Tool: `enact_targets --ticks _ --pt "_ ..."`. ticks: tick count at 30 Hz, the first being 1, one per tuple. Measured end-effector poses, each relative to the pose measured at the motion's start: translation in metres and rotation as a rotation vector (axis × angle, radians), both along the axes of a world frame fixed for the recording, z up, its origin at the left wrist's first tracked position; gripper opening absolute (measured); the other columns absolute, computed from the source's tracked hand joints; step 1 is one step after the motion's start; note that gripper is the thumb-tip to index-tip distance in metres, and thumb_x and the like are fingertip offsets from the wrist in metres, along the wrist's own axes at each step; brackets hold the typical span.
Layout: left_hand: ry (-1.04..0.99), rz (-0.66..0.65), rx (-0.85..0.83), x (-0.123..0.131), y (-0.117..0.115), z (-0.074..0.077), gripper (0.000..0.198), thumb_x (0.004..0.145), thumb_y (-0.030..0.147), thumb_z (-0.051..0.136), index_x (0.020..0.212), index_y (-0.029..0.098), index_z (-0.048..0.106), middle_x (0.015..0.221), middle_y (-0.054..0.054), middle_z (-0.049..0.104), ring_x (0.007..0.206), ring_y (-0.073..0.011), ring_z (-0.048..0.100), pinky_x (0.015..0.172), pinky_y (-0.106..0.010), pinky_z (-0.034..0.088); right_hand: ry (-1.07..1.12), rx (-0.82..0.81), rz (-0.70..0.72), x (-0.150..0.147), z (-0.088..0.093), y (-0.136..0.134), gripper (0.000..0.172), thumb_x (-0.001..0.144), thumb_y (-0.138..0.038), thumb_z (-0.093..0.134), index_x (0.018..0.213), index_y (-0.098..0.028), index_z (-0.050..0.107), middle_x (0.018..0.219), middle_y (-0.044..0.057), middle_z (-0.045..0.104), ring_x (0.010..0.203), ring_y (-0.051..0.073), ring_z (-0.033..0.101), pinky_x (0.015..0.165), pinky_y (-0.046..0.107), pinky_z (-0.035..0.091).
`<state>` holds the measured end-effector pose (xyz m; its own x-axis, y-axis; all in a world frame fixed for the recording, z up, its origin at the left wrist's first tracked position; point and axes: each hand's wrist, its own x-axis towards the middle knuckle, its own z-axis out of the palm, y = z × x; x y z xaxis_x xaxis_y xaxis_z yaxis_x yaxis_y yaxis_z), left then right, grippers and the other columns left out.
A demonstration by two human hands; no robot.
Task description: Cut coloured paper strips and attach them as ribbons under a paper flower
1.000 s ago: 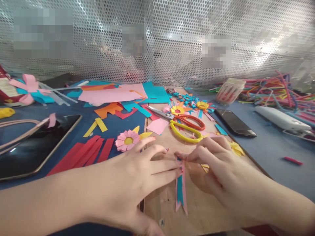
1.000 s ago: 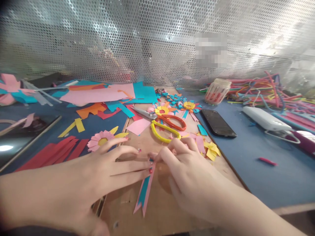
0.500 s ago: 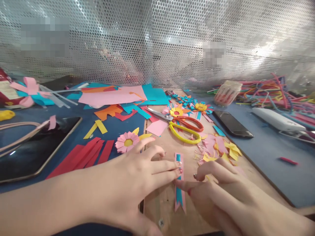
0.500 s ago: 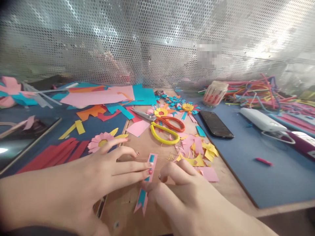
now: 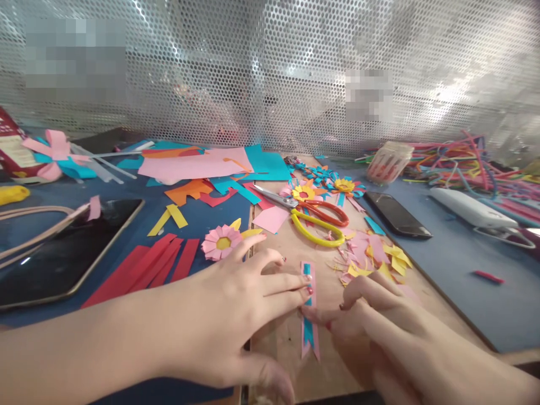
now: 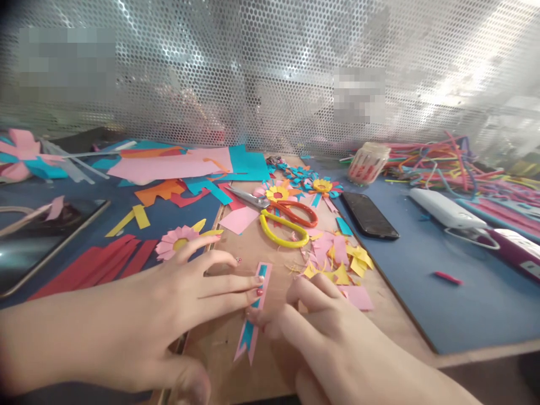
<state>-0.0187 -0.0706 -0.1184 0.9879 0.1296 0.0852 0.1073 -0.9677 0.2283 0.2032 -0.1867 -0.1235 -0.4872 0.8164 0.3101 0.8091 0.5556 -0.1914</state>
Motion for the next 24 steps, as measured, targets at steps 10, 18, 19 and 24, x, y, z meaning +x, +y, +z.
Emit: enact_targets --ticks 10,18,19,24 --pt "-0.023 -0.021 0.021 0.000 -0.002 -0.001 0.066 0.083 0.057 0.047 0.136 0.018 0.040 0.135 -0.009 0.051 0.124 -0.0289 0.042 0.108 -0.050 0.020 0.120 0.054 0.117 0.001 -0.013 -0.005 0.022 0.085 -0.013 0.043 0.098 -0.021 0.059 0.077 0.003 0.058 0.069 0.011 0.054 0.064 0.020 0.047" --pt "-0.042 -0.091 0.125 -0.002 -0.002 0.003 0.051 0.088 0.046 0.046 0.129 0.016 0.049 0.132 -0.010 0.053 0.120 -0.0267 0.046 0.105 -0.043 0.029 0.079 -0.052 0.013 0.010 -0.018 -0.015 0.025 0.092 -0.018 0.041 0.104 -0.028 0.060 0.092 0.002 0.059 0.076 0.010 0.059 0.068 0.019 0.051" --pt "-0.041 -0.098 0.143 -0.002 -0.002 0.003 0.049 0.089 0.045 0.046 0.129 0.016 0.050 0.131 -0.009 0.054 0.119 -0.0264 0.047 0.105 -0.043 0.028 0.112 -0.066 0.012 0.012 -0.020 -0.017 0.024 0.092 -0.019 0.041 0.105 -0.027 0.060 0.092 0.003 0.059 0.075 0.010 0.059 0.065 0.018 0.051" --pt "-0.041 -0.103 0.149 -0.002 -0.006 -0.001 0.038 0.090 0.038 0.046 0.122 0.018 0.055 0.123 -0.008 0.059 0.114 -0.0234 0.050 0.105 -0.043 0.027 0.183 -0.176 -0.027 0.018 -0.029 -0.019 0.025 0.092 -0.020 0.038 0.105 -0.024 0.059 0.089 0.003 0.059 0.065 0.009 0.058 0.055 0.015 0.050"
